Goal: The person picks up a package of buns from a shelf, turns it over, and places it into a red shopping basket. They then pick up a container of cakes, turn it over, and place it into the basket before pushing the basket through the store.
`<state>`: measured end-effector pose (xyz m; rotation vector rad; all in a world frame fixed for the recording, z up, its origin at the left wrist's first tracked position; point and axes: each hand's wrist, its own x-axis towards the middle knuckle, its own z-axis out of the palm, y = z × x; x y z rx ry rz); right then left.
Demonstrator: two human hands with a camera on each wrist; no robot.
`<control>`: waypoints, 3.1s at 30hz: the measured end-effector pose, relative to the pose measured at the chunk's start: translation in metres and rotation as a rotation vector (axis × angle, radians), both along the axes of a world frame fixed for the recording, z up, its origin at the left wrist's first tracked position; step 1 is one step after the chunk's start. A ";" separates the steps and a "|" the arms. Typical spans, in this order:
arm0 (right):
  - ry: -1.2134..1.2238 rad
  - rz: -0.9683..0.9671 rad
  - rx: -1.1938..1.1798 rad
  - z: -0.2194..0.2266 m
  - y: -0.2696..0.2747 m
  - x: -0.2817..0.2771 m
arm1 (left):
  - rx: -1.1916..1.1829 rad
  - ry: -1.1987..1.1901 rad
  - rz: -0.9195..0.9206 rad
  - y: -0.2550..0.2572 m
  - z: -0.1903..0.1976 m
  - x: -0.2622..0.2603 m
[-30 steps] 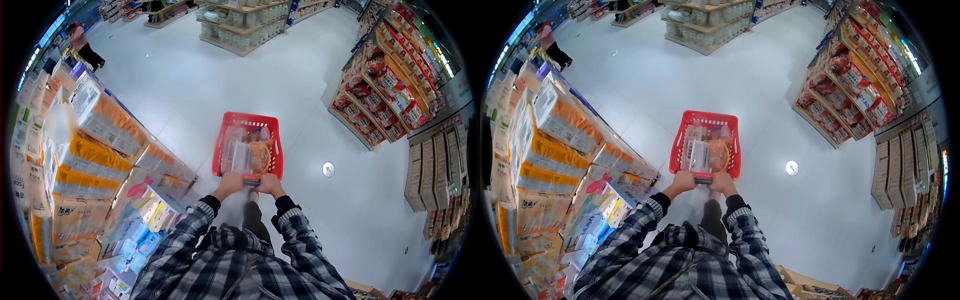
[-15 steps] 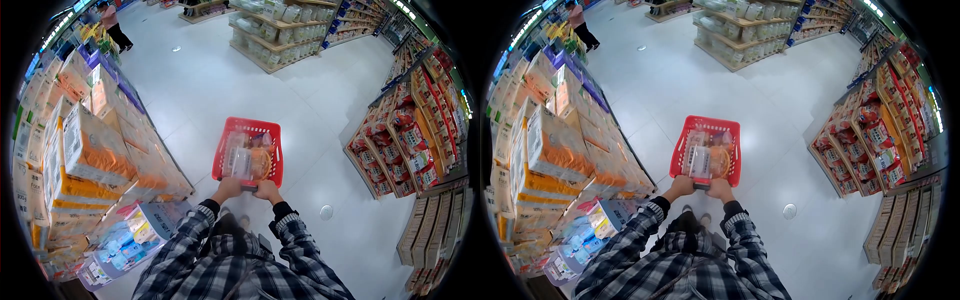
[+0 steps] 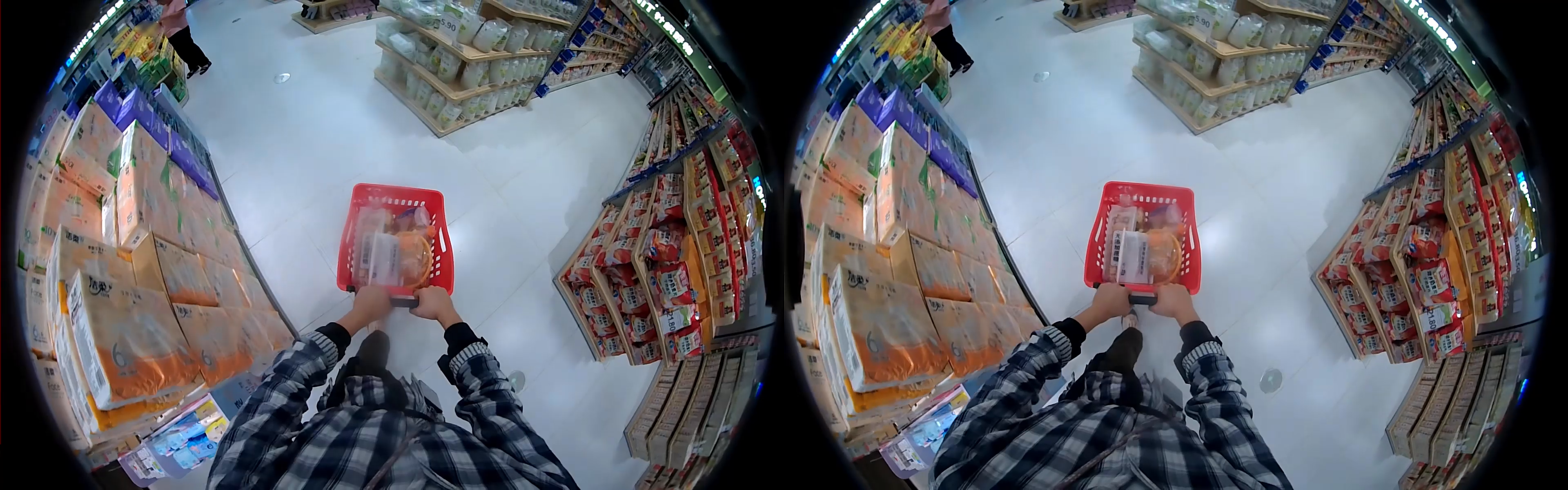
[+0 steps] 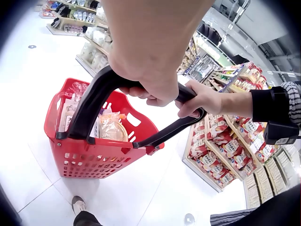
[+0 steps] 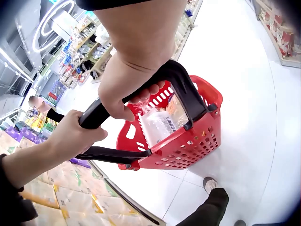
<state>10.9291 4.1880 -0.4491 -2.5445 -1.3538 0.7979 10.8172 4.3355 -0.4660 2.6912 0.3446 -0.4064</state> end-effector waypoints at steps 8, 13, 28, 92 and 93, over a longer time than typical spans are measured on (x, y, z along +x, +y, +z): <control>0.001 0.063 -0.048 -0.008 0.062 0.103 | -0.031 -0.005 0.023 0.056 0.000 0.092; -0.009 0.109 -0.036 -0.018 0.109 0.168 | -0.014 -0.021 0.062 0.096 -0.001 0.150; 0.018 0.276 0.014 -0.022 0.281 0.385 | 0.109 -0.099 0.289 0.242 -0.011 0.345; -0.063 0.578 -0.010 -0.024 1.312 1.037 | -0.099 0.038 0.513 1.234 -0.017 0.976; -0.065 0.575 -0.005 -0.021 1.334 1.044 | -0.093 0.040 0.507 1.254 -0.017 0.982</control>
